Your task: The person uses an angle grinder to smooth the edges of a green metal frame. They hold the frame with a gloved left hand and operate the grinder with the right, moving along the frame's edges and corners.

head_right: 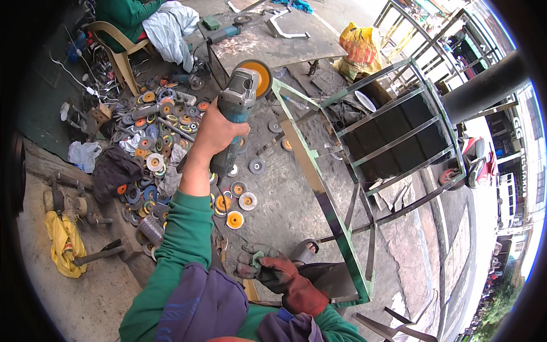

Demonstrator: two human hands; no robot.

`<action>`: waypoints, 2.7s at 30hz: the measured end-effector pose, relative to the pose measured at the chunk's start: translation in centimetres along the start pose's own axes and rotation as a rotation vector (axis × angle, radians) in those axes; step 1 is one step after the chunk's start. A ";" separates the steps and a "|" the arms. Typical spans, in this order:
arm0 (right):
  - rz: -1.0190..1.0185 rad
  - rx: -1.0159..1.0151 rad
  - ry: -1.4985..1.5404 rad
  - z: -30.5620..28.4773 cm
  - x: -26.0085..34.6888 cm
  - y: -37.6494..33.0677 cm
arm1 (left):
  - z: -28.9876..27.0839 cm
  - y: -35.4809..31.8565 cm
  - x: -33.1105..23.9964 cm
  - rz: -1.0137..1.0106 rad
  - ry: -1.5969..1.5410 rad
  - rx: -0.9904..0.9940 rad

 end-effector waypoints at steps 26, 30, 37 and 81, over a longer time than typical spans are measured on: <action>0.025 0.162 0.055 0.1 -0.7 1.2 | 0.2 0.0 -0.8 0.024 0.038 0.028; 0.030 -0.153 -0.068 -1.5 -0.8 0.8 | 0.2 0.0 -1.1 0.075 0.050 0.081; 0.044 -0.151 -0.055 -0.8 -0.9 0.4 | 0.9 0.2 -0.1 0.011 -0.027 0.038; 0.034 -0.101 -0.093 -1.8 -1.3 0.7 | 2.7 -3.6 -2.2 0.163 0.063 0.215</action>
Point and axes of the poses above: each hand's wrist, its own y-axis towards the middle knuckle, its own z-axis out of the palm, x = y × z, the point moved 5 cm from there along y, towards the middle knuckle, and after that the axes turned 5 degrees about -z, right-handed, at the moved point
